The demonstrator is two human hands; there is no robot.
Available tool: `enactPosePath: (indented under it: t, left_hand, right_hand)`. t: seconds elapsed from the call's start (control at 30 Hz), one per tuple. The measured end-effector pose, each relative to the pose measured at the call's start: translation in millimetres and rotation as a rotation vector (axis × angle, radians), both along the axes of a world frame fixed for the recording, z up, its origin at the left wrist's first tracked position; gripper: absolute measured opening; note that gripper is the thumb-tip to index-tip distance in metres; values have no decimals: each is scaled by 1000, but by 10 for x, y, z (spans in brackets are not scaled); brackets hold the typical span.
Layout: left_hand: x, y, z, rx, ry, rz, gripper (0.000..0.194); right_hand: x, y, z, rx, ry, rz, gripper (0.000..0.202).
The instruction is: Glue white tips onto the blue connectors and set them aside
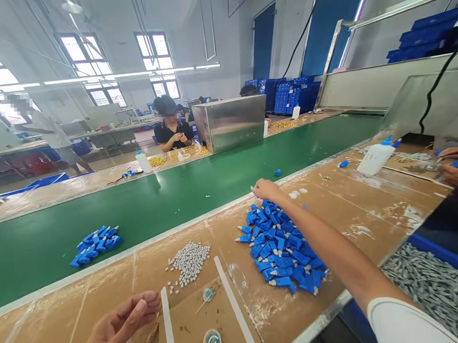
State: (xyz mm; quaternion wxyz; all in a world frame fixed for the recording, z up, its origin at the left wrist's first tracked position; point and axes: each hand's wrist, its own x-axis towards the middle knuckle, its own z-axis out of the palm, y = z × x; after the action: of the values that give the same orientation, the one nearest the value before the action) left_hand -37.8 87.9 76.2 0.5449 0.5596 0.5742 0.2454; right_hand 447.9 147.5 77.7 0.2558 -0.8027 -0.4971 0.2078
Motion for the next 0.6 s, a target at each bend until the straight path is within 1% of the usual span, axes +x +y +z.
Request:
enactPosePath:
  t: [0.07,0.13,0.2,0.27,0.3,0.37,0.4,0.47,0.53,0.6]
  left_hand:
    - [113,-99,7,18,-9,-61,55]
    - [306,-242,7,46,-73,-146,51]
    - [550,-404,-6,92,-187,-224,49]
    - [789,-550,-51,172,-301,-272,54]
    - [887,-610,-87,197,-350,-301,55]
    - [1005,-703,-173,223,-422,-333,53]
    - [1021,-736,-217,235,-441,-331,50]
    - [967,-777,-300,256,-450,-291,44]
    - [828,-792,-383,239,-463,-226,37]
    - [655,-791,-483,164,-519,-148,34]
  right_hand:
    - [-126,-231,98,114,79,39,31]
    - [-413,-518,121,211,177,112,35]
    - [-848,-852,69,274,290,208,37]
    - [-1345,-1194,-16,327,434,304,37]
    - [-1581,-1349,-58,382,537,332,36]
    - [-1970,-1590,-133,438,653,337,31]
    - [-2107,-1669,-170,453,683,328,29]
    - [-2259,-1756,-258,440,703,323,28]
    - [-2262,-1786,-367,396,712,312,32]
    - [-2169,-1802,-488,329,647,271,36]
